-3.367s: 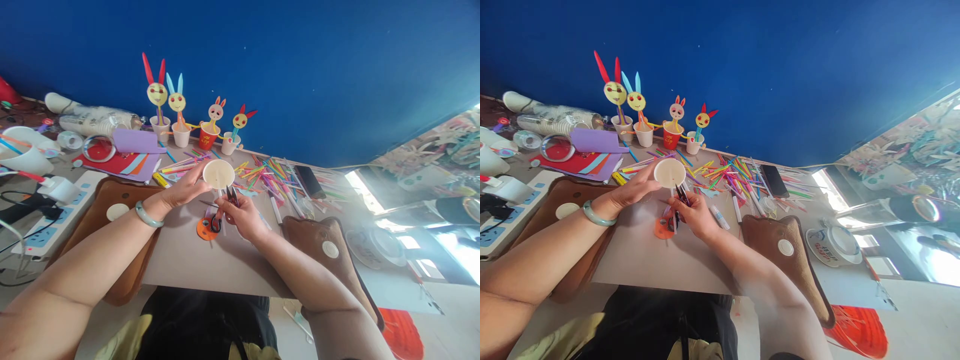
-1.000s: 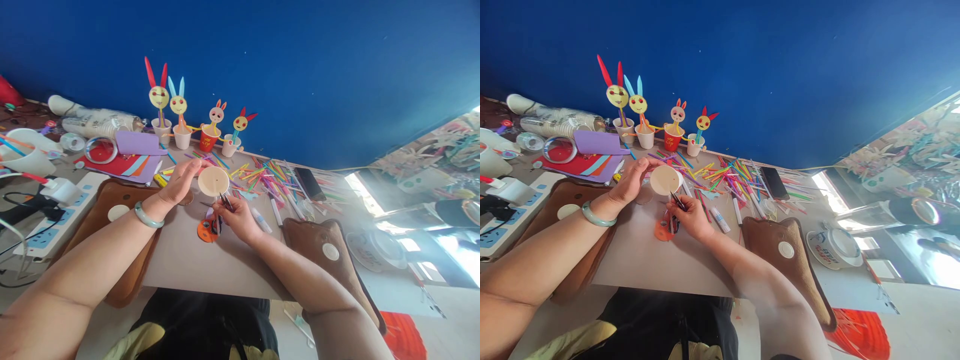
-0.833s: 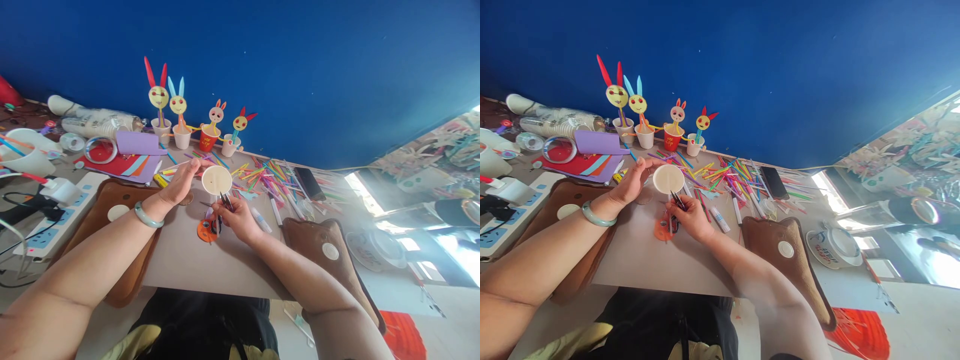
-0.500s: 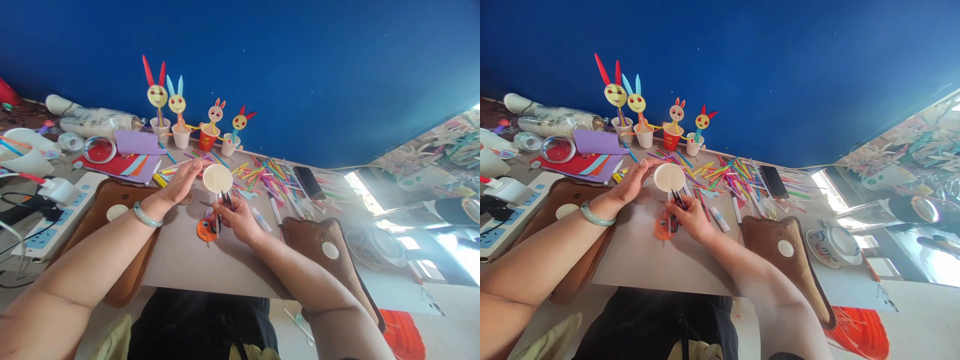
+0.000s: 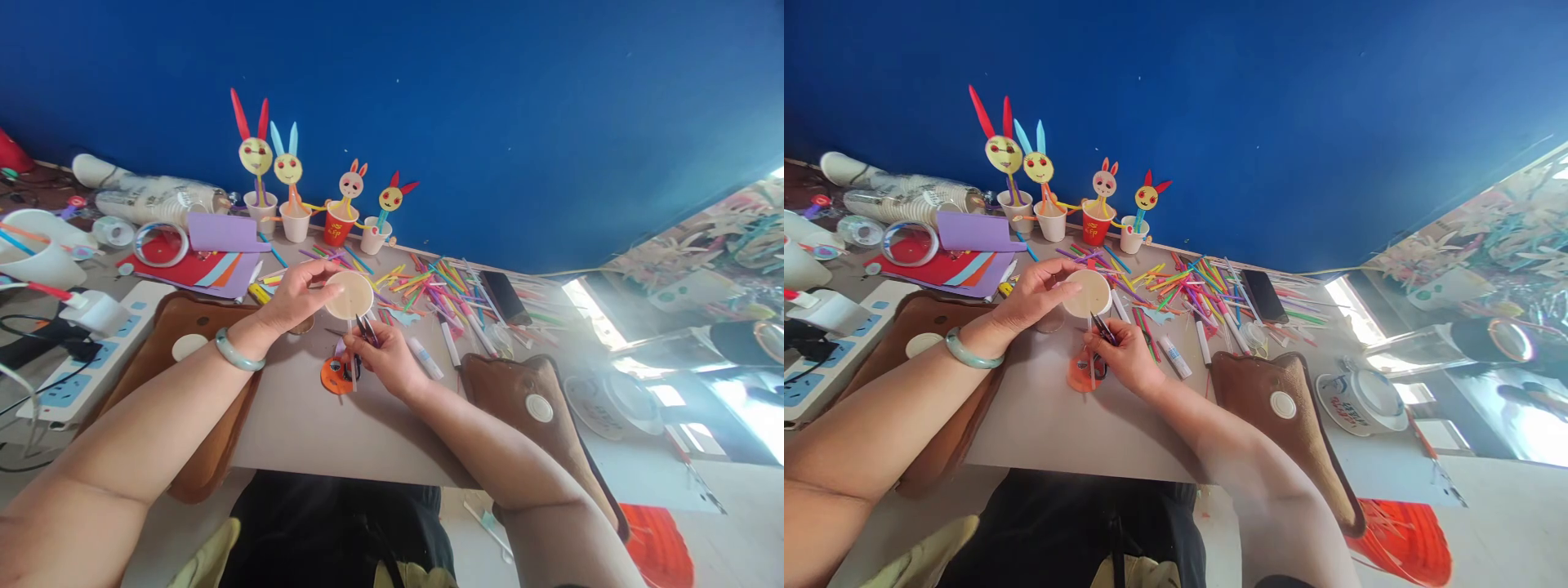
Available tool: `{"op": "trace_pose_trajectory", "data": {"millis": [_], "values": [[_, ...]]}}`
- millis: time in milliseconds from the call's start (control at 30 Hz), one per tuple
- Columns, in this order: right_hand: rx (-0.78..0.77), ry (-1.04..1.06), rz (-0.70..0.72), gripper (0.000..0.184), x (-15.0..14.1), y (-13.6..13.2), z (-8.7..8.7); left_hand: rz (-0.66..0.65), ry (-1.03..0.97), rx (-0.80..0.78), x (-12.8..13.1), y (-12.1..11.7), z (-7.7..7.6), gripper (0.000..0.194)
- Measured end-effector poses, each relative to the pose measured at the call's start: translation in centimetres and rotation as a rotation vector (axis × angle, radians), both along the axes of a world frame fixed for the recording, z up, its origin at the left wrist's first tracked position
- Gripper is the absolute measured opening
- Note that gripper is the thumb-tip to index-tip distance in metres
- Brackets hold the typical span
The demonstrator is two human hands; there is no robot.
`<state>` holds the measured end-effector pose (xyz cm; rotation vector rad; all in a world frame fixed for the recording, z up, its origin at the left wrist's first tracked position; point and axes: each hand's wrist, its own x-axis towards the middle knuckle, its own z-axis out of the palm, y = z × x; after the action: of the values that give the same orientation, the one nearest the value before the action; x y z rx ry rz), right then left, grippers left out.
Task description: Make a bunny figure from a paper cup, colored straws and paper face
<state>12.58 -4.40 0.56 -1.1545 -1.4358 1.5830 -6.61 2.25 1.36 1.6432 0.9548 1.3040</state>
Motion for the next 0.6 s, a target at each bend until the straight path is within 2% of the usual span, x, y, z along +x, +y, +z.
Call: {"op": "trace_pose_trajectory", "data": {"millis": [333,600], "values": [[0.215,-0.162,-0.060,0.034,0.1,0.1,-0.6,0.103,0.029,0.092,0.0,0.1,-0.3,0.035],[0.254,-0.200,-0.063,0.025,0.3,0.1,-1.0,0.160,0.077,0.221,0.0,-0.2,0.6,0.025]]}}
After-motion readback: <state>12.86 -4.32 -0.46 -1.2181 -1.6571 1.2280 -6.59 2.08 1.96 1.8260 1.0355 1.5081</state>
